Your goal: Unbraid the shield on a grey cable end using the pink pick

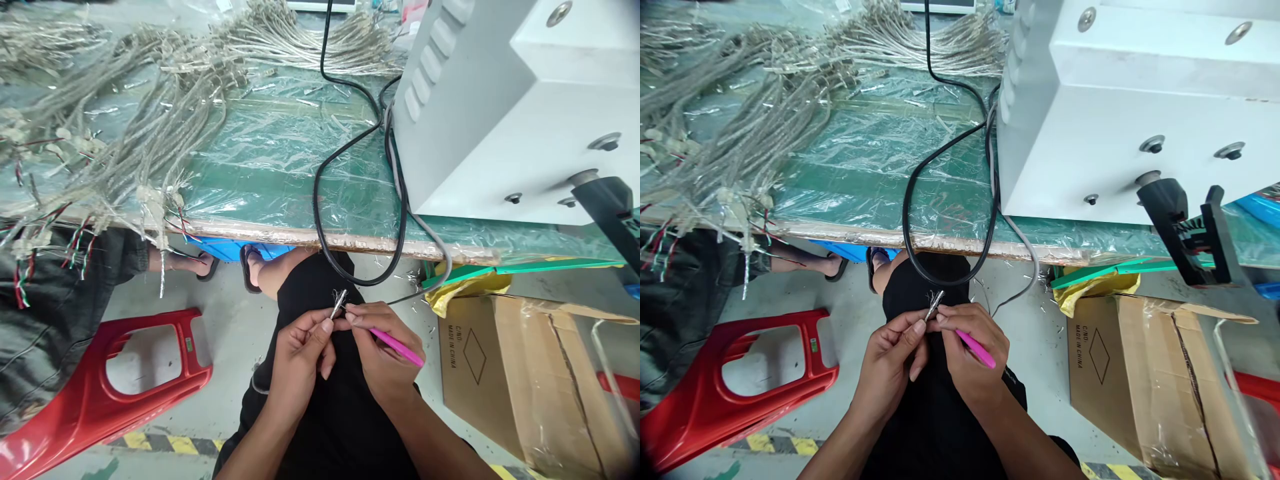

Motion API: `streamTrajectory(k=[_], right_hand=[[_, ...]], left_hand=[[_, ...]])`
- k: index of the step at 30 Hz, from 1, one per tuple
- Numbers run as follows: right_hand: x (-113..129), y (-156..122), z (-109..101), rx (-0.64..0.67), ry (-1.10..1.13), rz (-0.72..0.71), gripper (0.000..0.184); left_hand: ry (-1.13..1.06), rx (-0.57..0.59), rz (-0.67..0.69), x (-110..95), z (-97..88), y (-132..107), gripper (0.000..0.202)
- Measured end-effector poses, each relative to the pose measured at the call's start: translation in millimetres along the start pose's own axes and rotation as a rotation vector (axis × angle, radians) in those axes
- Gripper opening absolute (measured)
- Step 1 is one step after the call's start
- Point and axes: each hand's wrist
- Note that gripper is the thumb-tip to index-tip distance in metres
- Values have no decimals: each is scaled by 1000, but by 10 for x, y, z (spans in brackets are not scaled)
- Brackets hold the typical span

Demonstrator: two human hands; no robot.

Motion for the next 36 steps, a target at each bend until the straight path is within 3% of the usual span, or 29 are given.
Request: streamTrajectory(k=[8,15,22,30,36], right_hand=[[-32,-38,17,-32,-12,67,27],[-66,1,23,-71,-61,130,22],[-57,77,-78,-218,-121,52,24],[15,-1,-38,53,-27,-79,32],[5,22,-34,93,-34,-57,30]], left_hand=[[-67,46,18,60,-50,-2,18],[-84,74,20,-16,-16,-18,13],[-61,110,17,2,-72,-19,18],[-5,60,17,5,-17,-17,14],[17,61,23,35,-15,-29,15]])
Point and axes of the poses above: each hand's wrist, its own y-axis towards the middle knuckle, its own z-axis out of the palm, x = y × z, and after that the axes turned 14 degrees about y, right-handed
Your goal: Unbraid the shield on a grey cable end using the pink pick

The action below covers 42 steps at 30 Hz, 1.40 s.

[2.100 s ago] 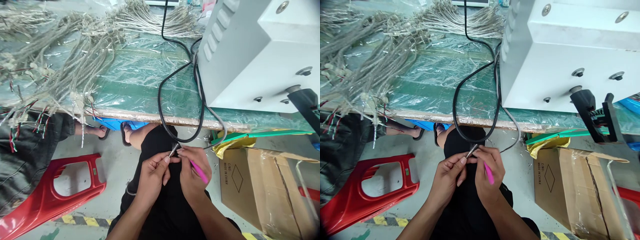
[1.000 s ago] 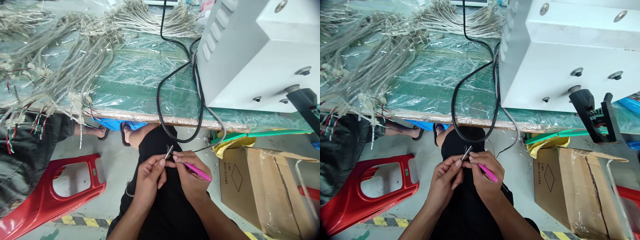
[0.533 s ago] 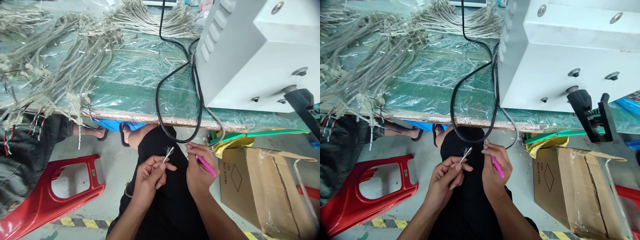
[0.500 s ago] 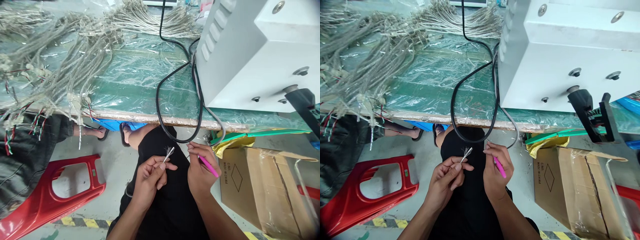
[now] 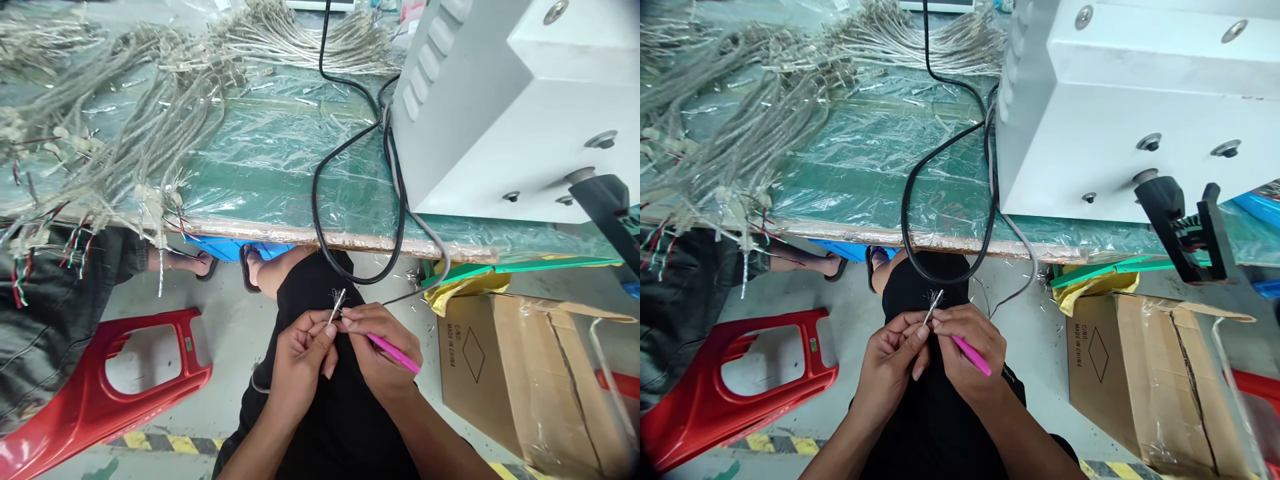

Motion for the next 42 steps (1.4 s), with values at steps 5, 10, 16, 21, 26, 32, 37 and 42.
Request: streamTrajectory(k=[5,10,16,21,26,32,37,42], right_hand=[[-7,1,20,-23,-16,15,28],[-1,12,19,-61,-14,18,28],[17,5,0,-40,-4,-3,29],[16,23,14,-16,-7,22,29],[-16,14,13,-45,-5,56,27],[-71,18,25,-131,0,151,22],[-105,38,21,-243,-21,228,18],[-45,-20,-10,-237,0,85,24]], left_hand=[[5,13,4,25,-23,-5,14],[2,4,4,0,-6,1,13],[10,-9,-2,-33,5,-1,14],[11,-4,0,-28,-13,2,15],[9,19,1,-33,-15,0,14],[14,3,-5,-50,-3,-3,15],[27,46,-25,-91,-36,-10,18],[110,40,-45,-146,-44,8,20]])
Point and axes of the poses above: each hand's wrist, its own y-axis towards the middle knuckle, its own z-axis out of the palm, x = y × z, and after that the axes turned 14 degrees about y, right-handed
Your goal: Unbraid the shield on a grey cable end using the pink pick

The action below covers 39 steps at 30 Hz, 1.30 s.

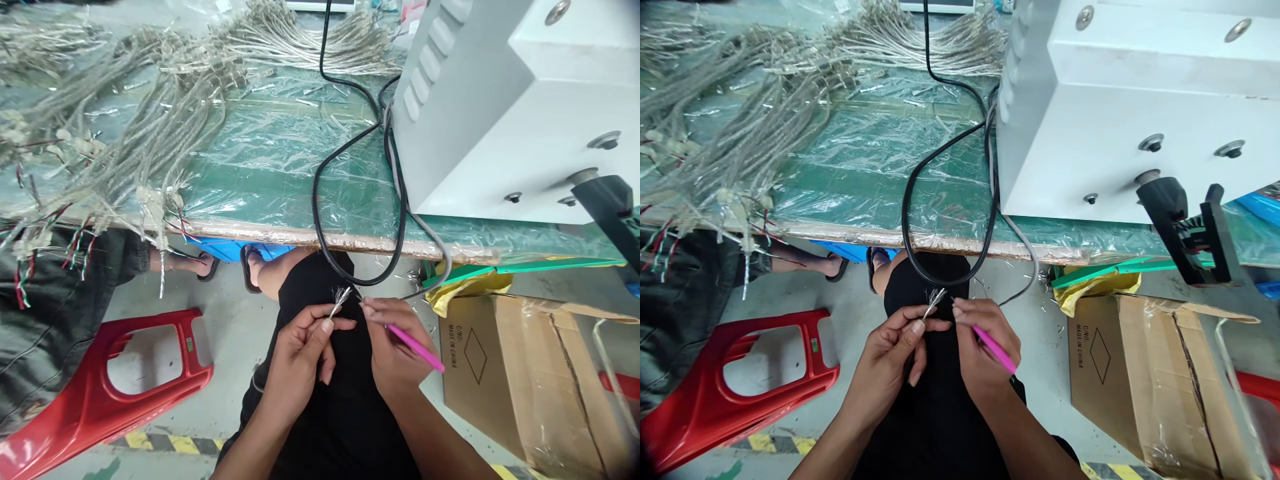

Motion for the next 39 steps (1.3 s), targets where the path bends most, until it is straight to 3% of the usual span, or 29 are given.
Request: streamTrajectory(k=[6,20,30,39], right_hand=[[59,-18,-2,197,3,-53,31],[51,14,2,252,15,-57,32],[33,16,26,194,-14,-56,30],[-11,35,57,78,-28,134,19]], left_hand=[[2,-27,2,42,16,33,24],[-17,-44,-12,67,43,27,26],[-14,-24,-14,72,39,23,27],[-21,-18,-12,52,33,36,23]])
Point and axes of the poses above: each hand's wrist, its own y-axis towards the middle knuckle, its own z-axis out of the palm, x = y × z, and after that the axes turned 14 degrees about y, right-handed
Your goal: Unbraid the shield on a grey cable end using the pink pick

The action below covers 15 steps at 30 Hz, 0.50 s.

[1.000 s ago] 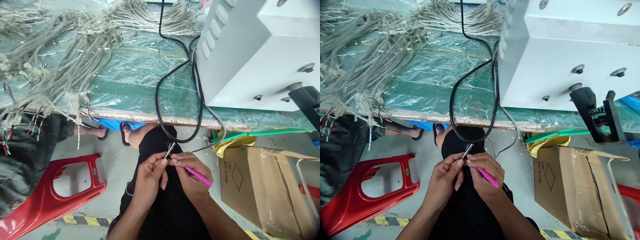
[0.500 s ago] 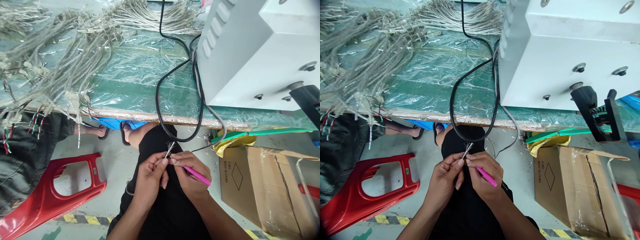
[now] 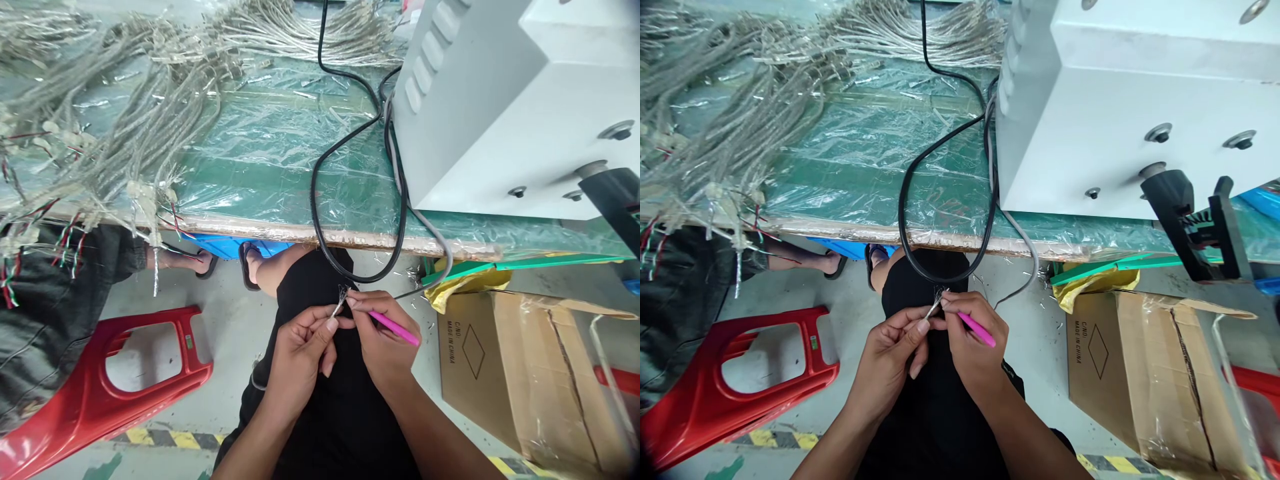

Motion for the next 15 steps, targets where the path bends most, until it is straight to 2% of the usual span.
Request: streamTrajectory(k=[5,8,12,15], right_hand=[[-67,92,13,-97,-41,164,12],[-136,160,-17,-163,-68,187,12],[-119,144,-51,-196,-35,90,13],[-23,51,-60,-98,33,-52,20]], left_hand=[[-19,26,9,23,-28,11,20],[-37,34,7,35,-45,8,20],[-56,25,-1,39,-44,6,21],[-71,20,-2,44,-32,15,19]])
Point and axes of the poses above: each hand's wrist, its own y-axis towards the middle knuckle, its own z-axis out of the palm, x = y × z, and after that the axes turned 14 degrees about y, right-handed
